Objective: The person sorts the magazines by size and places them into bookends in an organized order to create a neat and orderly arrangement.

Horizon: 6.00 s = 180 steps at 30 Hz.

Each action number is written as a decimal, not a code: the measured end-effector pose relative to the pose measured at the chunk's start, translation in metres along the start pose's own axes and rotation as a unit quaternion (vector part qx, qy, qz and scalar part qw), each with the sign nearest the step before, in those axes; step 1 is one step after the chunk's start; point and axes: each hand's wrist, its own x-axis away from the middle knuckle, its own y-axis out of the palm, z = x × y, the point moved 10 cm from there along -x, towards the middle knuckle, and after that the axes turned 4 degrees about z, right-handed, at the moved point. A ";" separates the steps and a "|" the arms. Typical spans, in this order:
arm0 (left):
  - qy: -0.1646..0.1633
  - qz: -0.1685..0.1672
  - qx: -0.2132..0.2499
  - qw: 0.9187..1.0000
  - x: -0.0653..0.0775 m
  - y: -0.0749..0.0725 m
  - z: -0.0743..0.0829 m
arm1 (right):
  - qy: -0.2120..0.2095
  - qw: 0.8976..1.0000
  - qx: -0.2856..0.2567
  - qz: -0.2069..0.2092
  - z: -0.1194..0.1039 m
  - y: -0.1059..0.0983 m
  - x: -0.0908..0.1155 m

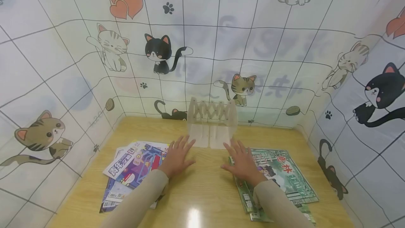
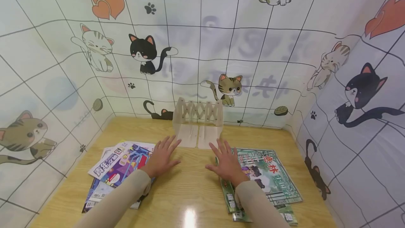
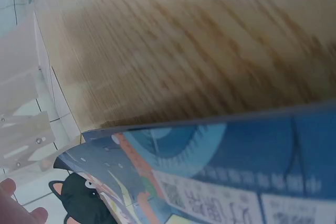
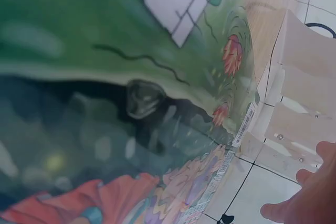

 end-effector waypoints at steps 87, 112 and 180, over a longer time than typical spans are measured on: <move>-0.177 0.027 0.264 0.948 -0.088 -0.038 -0.066 | 0.232 0.957 -0.055 -0.166 0.060 0.033 0.041; -0.202 -0.001 0.286 0.937 -0.084 -0.037 -0.068 | 0.157 0.976 -0.090 -0.120 0.039 0.025 0.038; -0.203 0.011 0.288 0.936 -0.085 -0.040 -0.067 | 0.327 0.927 -0.058 -0.176 0.091 0.039 0.052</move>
